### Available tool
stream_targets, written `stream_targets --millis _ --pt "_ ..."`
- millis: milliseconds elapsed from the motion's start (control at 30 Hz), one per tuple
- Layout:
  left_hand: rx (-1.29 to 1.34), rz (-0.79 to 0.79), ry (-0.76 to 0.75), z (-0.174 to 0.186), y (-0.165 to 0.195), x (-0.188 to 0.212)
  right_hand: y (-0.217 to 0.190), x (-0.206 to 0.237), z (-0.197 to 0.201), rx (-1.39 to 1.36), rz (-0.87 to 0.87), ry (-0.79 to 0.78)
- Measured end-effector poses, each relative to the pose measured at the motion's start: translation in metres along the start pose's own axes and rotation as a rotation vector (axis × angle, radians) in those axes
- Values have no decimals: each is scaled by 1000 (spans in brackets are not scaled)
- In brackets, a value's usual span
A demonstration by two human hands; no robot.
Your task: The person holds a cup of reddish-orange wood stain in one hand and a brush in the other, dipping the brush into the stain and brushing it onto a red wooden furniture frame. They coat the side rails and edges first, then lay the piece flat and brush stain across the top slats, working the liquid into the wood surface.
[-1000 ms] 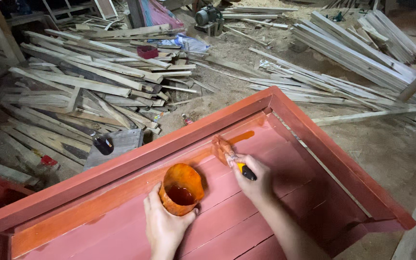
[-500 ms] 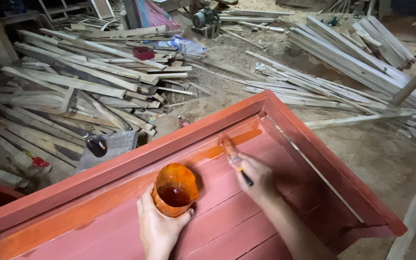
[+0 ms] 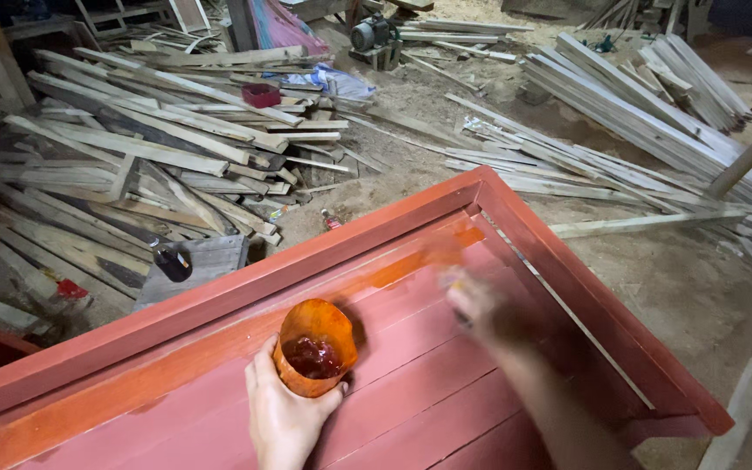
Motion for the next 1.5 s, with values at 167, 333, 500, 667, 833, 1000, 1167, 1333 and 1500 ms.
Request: stream_targets --millis 167,333,500,667,833,1000,1167,1333,1500 --pt "1 -25 22 4 1 1 39 -9 18 26 -161 16" --pt "-8 31 -23 -3 5 1 -11 -6 10 -111 154 -93" --pt "-2 77 -50 -5 5 5 31 -26 26 -150 -167 -62" --pt "22 37 -23 5 1 4 15 -28 16 -343 -140 -121" --pt "14 -8 24 22 -6 5 43 -27 21 -313 -286 15" --pt "37 -38 92 45 -17 9 12 -23 14 -621 -323 124" --pt "14 -17 117 63 -28 11 -96 -14 -20 -660 -213 -108" --pt "15 22 125 78 -35 13 -60 -25 -2 -622 -338 -35" --pt "39 8 158 101 -46 24 4 -17 27 -296 -491 91"
Point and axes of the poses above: each hand's wrist, its own x-axis away from the middle knuckle, its own z-axis out of the back of the hand, y = z × x, the point moved 9 cm from there along -x, towards the middle knuckle, and after that the axes turned 5 degrees about x, right-handed, at the moved point
